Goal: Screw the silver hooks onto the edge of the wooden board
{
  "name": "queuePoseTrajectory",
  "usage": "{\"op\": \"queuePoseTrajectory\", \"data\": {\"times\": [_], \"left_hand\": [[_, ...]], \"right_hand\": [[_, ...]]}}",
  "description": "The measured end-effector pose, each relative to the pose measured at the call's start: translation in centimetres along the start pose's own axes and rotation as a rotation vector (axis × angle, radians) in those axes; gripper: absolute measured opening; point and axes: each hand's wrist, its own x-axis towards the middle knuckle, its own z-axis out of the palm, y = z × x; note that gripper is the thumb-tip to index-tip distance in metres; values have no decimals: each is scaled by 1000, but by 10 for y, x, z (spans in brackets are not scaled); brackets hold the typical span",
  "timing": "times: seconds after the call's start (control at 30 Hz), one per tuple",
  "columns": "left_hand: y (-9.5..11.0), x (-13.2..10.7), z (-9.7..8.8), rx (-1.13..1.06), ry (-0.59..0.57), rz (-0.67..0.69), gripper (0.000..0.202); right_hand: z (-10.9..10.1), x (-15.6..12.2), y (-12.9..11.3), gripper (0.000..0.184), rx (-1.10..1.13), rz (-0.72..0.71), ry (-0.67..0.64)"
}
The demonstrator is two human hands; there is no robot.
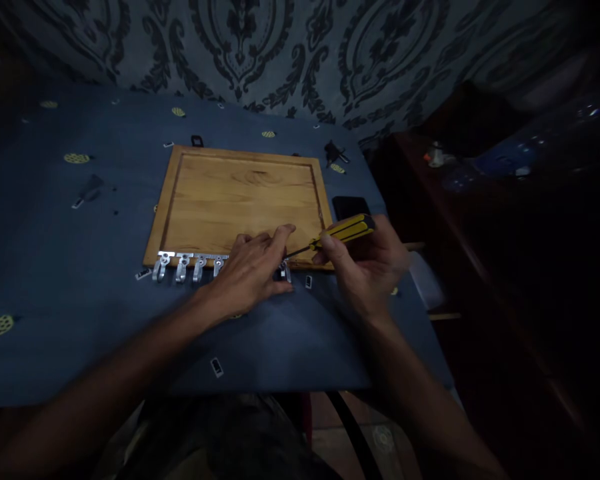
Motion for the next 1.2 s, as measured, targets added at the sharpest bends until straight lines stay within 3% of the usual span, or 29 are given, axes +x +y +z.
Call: {"op": "queuePoseTrajectory", "data": {"times": [0.1, 0.27, 0.33, 0.67, 0.9, 1.0, 1.13, 1.2], "left_hand": [[0, 0, 0, -4, -1, 4, 82], [-1, 0, 1, 1, -3, -6, 84], [-1, 0, 1, 1, -7, -16, 85], [1, 0, -2, -1, -17, -9, 82], [1, 1, 0, 12, -27, -38, 83], [1, 1, 0, 17, -20, -22, 82], [1, 0, -3, -1, -36, -18, 83], [1, -1, -3, -8, -43, -18, 83]], "right_hand": [[-3, 0, -2, 19, -9, -30, -55], [-11, 4, -8, 14, -67, -205, -285], [-13, 5, -8, 14, -77, -225, -320], [-12, 9, -15, 8, -77, -6, -286], [7, 5, -10, 36, -148, -50, -24], [11, 0, -8, 36, -206, -71, 70], [7, 0, -11, 33, -125, -155, 258], [3, 1, -11, 34, -112, -176, 272]]}}
